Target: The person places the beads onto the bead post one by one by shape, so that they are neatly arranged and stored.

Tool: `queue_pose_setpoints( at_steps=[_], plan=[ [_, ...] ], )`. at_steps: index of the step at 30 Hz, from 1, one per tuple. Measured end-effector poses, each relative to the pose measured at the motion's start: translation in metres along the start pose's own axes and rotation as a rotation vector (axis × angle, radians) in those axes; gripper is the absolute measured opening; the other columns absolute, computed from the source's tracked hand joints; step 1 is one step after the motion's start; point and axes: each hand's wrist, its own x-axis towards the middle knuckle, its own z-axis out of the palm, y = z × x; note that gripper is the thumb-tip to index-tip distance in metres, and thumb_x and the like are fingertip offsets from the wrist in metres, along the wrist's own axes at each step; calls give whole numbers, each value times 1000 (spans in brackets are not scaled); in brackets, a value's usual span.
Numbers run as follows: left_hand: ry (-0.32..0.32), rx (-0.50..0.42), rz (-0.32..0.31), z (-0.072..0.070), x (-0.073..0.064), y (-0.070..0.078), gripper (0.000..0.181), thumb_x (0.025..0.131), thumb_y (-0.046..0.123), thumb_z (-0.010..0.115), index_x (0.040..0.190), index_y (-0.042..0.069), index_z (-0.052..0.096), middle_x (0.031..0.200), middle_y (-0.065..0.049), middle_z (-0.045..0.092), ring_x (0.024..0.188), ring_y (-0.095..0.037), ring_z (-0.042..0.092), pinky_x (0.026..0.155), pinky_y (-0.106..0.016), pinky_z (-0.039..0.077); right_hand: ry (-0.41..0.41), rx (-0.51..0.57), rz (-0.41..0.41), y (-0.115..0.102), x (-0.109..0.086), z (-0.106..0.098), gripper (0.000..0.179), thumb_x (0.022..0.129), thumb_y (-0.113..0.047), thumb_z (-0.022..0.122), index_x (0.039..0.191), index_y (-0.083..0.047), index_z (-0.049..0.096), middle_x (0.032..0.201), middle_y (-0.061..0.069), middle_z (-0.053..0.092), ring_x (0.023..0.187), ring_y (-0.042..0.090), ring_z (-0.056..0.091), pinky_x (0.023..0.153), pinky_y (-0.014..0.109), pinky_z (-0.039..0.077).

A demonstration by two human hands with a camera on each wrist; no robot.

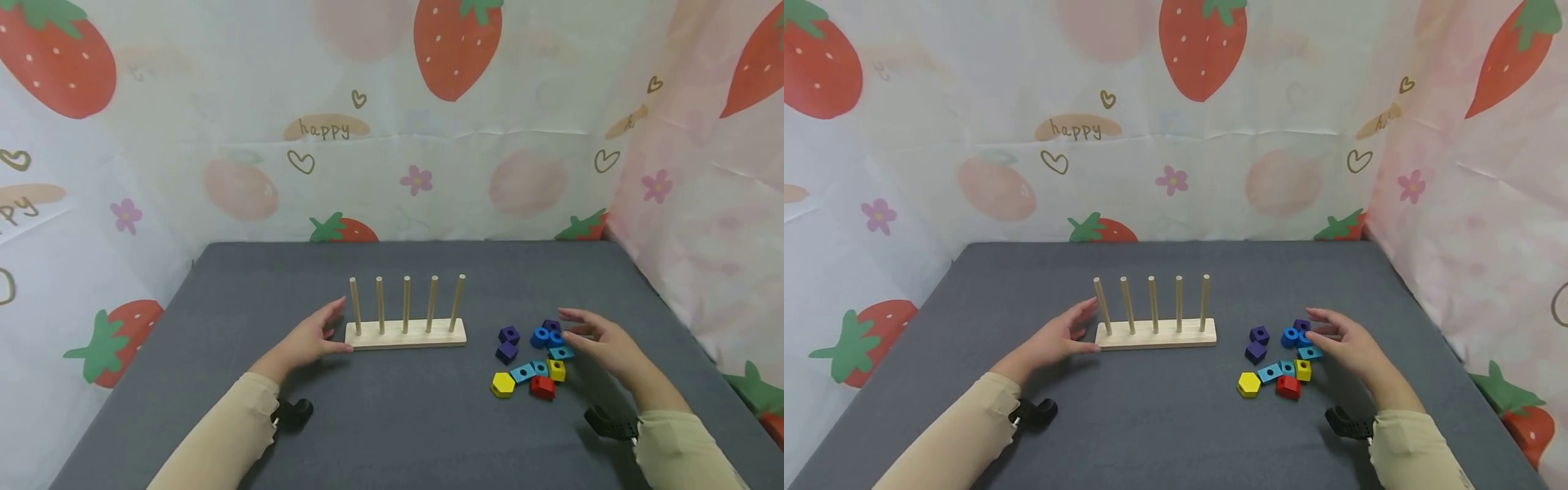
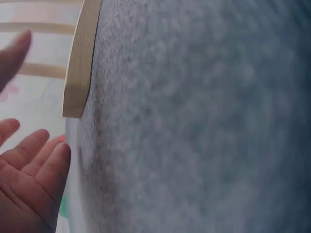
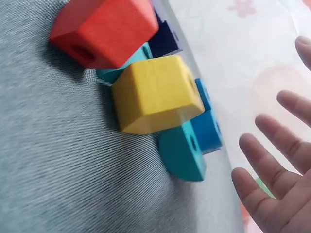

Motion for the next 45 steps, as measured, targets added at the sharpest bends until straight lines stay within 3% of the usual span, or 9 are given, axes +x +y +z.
queue_pose_setpoints(
  at_steps=[5,8,16,22,31,40,45],
  plan=[
    [-4,-10,-22,6,3,-6,92,72,22,78,144,8,23,143,-13,35,129,-28,36,99,-41,38,-19,26,13,6,-6,5,43,92,-29,54,126,-3,49,120,18,54,94,5,53,76,28,48],
    [1,2,-20,9,4,-7,85,73,21,77,142,6,30,140,-12,40,126,-27,41,98,-40,40,-20,40,30,11,-9,8,41,91,-28,57,122,-2,52,114,16,57,90,1,53,73,24,48],
    [50,105,-35,13,5,-6,61,76,18,75,130,7,50,130,-9,51,117,-22,50,93,-34,45,-42,119,21,23,-15,17,38,87,-19,63,117,4,54,103,15,60,84,4,55,68,23,50],
    [63,150,-41,14,5,-9,54,77,17,73,128,9,54,126,-9,54,114,-21,52,91,-33,46,-65,171,17,29,-19,27,40,84,-17,66,117,5,55,96,11,59,78,9,54,61,26,49],
    [72,150,-31,15,6,-13,54,77,19,74,126,10,55,124,-8,55,113,-20,52,91,-32,47,-68,51,-9,29,-17,30,38,81,-20,69,113,-1,59,92,8,58,76,8,52,61,24,47],
    [60,166,-35,14,5,-10,54,77,19,74,127,10,55,125,-9,55,113,-21,52,90,-33,47,-53,-10,24,26,-15,32,34,76,-21,74,100,-3,57,86,6,55,72,12,50,59,25,44],
    [58,164,-43,14,5,-9,54,77,21,74,127,11,55,125,-9,55,113,-21,52,90,-33,47,-69,-15,-1,26,-16,30,40,77,-22,74,107,-3,56,94,8,55,72,12,48,57,25,43]
  ],
)
